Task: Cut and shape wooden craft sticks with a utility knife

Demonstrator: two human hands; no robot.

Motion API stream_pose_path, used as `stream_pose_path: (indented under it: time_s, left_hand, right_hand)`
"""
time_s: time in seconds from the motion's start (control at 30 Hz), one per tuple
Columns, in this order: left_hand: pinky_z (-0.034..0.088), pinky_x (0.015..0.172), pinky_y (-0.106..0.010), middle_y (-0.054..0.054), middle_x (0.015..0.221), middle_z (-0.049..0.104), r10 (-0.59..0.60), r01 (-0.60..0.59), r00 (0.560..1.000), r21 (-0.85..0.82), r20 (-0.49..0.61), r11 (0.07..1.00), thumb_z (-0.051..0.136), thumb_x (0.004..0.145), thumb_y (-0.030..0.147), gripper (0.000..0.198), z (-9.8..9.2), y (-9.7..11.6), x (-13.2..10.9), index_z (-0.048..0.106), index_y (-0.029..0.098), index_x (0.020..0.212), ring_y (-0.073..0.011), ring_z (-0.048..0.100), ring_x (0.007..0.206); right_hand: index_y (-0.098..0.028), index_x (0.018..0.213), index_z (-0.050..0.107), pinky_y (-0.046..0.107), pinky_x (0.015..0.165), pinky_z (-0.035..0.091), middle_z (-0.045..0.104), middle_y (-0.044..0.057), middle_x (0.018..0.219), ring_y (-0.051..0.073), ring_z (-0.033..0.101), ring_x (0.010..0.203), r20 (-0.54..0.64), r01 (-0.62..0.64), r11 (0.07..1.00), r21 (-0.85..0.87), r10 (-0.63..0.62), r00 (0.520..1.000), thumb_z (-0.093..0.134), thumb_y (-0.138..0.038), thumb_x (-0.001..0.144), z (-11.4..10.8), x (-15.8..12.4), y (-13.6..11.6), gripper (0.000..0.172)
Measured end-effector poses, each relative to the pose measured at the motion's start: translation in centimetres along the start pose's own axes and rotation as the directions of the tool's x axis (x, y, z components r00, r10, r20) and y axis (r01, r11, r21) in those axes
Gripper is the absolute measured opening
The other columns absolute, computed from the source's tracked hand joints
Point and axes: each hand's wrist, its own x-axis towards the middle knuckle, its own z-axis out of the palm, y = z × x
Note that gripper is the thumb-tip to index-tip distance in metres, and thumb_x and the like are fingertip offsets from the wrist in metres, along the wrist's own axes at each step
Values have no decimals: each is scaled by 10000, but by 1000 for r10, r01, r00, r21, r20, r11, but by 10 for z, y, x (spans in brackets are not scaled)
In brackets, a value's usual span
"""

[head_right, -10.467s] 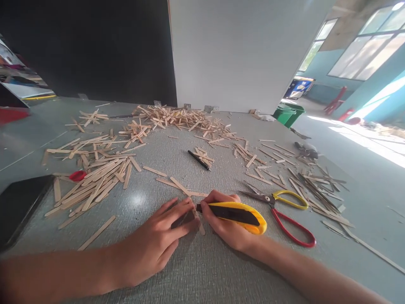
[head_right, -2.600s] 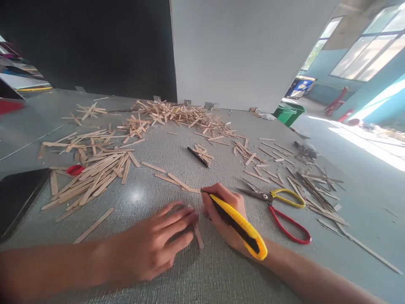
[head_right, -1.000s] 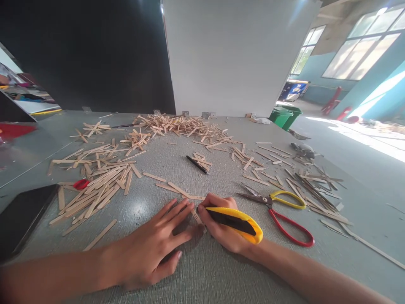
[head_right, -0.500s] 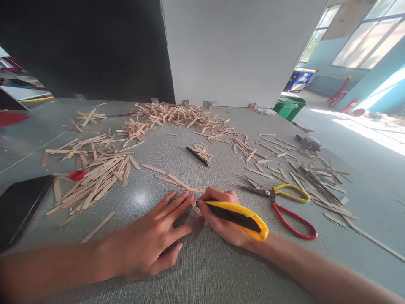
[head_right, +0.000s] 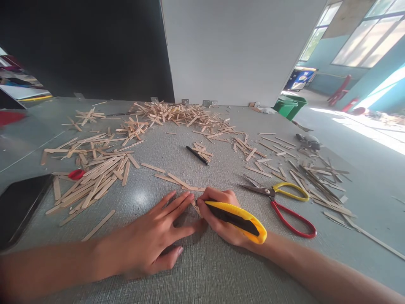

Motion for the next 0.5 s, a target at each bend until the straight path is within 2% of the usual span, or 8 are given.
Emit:
stream_pose_path:
  time_s: [0.1, 0.33, 0.5]
  left_hand:
    - [348, 1190, -726, -247, 1646, 437, 11, -11, 1000, 11, 9, 1000, 617, 1008, 359, 570, 0, 0, -1, 508, 273, 1561, -484, 347, 1553]
    - [358, 1160, -759, -268, 1664, 396, -4, 6, 998, -22, 60, 1000, 567, 1035, 464, 626, -3, -2, 0, 424, 327, 1629, -516, 306, 1557]
    - [340, 1182, -741, -284, 1656, 402, -10, 12, 997, -24, 74, 1000, 560, 1027, 489, 617, -4, -2, 1, 463, 307, 1609, -509, 305, 1559]
  right_hand:
    - [-221, 783, 601, 271, 605, 410, 576, -41, 644, 113, 462, 555, 1, 17, 1000, -21, -17, 1000, 557, -379, 1044, 0, 0, 0, 308]
    - [-215, 828, 607, 240, 556, 389, 560, -54, 645, 95, 461, 533, 17, 108, 994, 17, -109, 994, 571, -283, 1039, 1, -1, 3, 225]
    - [-216, 846, 596, 225, 569, 395, 583, -55, 666, 83, 479, 537, 24, 130, 991, -16, -130, 991, 569, -235, 1039, 2, -3, 8, 195]
